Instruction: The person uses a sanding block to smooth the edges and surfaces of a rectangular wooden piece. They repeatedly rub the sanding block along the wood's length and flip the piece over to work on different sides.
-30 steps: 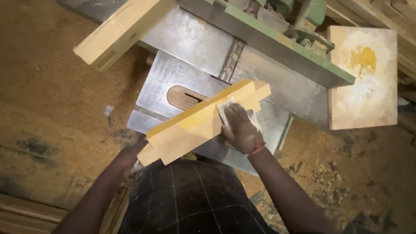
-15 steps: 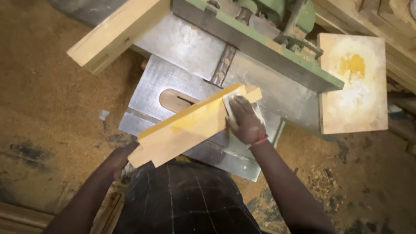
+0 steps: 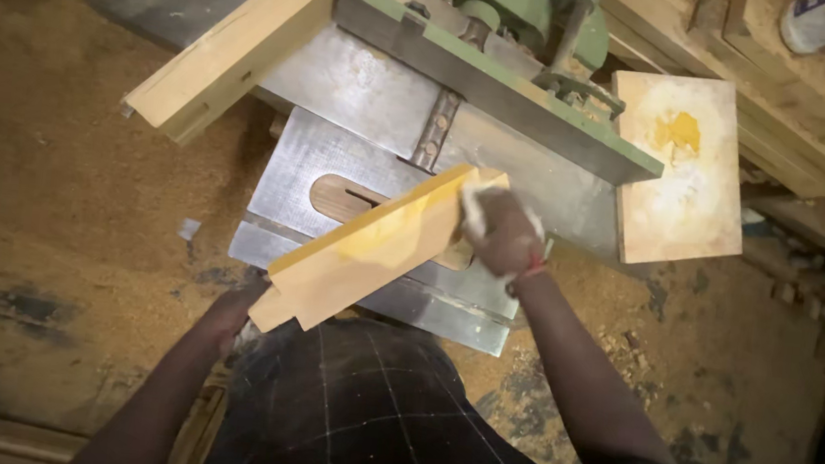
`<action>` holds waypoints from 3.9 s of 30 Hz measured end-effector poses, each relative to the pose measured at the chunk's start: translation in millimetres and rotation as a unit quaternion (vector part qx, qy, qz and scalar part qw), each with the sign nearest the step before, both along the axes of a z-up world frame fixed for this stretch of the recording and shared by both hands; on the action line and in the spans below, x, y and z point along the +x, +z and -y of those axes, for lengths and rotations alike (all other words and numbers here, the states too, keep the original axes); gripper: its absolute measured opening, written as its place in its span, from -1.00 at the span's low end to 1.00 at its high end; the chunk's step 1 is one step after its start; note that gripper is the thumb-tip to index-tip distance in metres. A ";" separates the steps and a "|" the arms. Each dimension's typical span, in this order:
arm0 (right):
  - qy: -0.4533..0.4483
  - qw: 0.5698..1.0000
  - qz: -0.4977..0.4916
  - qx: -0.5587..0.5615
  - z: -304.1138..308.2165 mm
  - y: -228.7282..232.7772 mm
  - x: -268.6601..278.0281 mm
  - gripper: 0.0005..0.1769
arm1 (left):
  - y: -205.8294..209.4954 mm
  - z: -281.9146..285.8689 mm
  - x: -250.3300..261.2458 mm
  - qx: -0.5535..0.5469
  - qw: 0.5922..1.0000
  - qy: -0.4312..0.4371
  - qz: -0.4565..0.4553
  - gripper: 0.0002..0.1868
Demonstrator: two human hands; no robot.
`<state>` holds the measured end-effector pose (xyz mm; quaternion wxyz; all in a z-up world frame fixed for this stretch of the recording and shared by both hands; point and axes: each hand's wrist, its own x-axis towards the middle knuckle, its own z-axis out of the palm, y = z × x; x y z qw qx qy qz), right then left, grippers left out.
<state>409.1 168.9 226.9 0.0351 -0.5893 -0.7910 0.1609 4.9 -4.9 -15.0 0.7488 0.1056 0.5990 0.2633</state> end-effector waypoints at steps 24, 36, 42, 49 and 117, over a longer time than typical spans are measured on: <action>0.104 0.979 0.115 -0.132 11.1 29.0 -60.0 -0.34 | -34.5 5.4 4.2 0.001 0.993 0.040 0.107 -0.49; 0.094 0.993 -0.041 0.060 -6.6 -30.4 13.9 -0.37 | 7.1 1.4 1.0 0.001 1.000 0.024 0.021 -0.47; 0.054 0.997 -0.044 0.022 -8.9 -25.7 9.6 -0.35 | -24.3 10.1 0.3 -0.018 0.999 0.044 0.026 -0.39; 0.166 0.985 0.037 0.019 -9.0 -10.7 19.5 -0.39 | -15.3 9.8 1.7 -0.018 0.997 0.056 0.048 -0.49; -0.087 0.939 -0.287 0.171 40.1 -75.8 -31.2 -0.80 | -4.3 3.6 2.4 -0.023 0.999 0.039 -0.008 -0.40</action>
